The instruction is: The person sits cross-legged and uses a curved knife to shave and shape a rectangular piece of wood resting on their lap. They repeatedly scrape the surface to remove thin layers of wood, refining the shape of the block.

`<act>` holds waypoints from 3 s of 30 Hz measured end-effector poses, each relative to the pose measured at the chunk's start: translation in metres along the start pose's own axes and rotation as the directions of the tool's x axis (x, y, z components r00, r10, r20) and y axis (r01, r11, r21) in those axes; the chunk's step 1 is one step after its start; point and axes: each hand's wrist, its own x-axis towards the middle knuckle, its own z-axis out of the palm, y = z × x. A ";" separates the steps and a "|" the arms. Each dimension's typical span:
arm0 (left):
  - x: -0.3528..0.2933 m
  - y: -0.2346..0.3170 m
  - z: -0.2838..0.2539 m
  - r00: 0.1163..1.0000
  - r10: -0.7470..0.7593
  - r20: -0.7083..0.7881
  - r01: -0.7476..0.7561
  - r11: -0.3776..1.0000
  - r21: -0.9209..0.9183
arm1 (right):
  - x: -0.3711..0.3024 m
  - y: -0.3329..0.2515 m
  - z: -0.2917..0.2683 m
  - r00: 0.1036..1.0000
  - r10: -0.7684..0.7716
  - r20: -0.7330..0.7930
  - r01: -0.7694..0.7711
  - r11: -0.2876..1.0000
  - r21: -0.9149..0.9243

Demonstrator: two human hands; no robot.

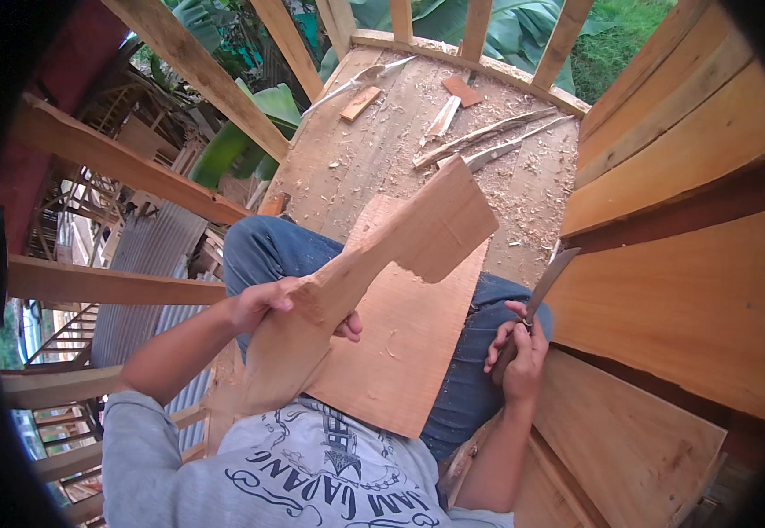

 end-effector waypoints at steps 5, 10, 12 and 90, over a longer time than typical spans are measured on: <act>0.020 -0.003 -0.012 0.995 -0.100 0.009 0.093 0.955 0.281 | -0.001 0.002 -0.003 1.000 -0.022 -0.004 0.022 1.000 -0.017; 0.016 -0.010 -0.001 0.988 -0.137 -0.073 0.155 0.892 0.424 | -0.012 0.010 -0.005 0.994 -0.102 0.039 0.093 0.977 0.193; 0.015 -0.011 0.004 0.987 -0.122 -0.107 0.154 0.912 0.380 | -0.020 0.005 0.010 0.996 -0.063 0.063 0.048 0.976 0.214; -0.058 -0.027 0.055 0.601 0.551 -0.579 0.535 0.261 0.803 | -0.050 -0.009 0.088 0.953 0.083 0.291 0.021 0.941 -0.338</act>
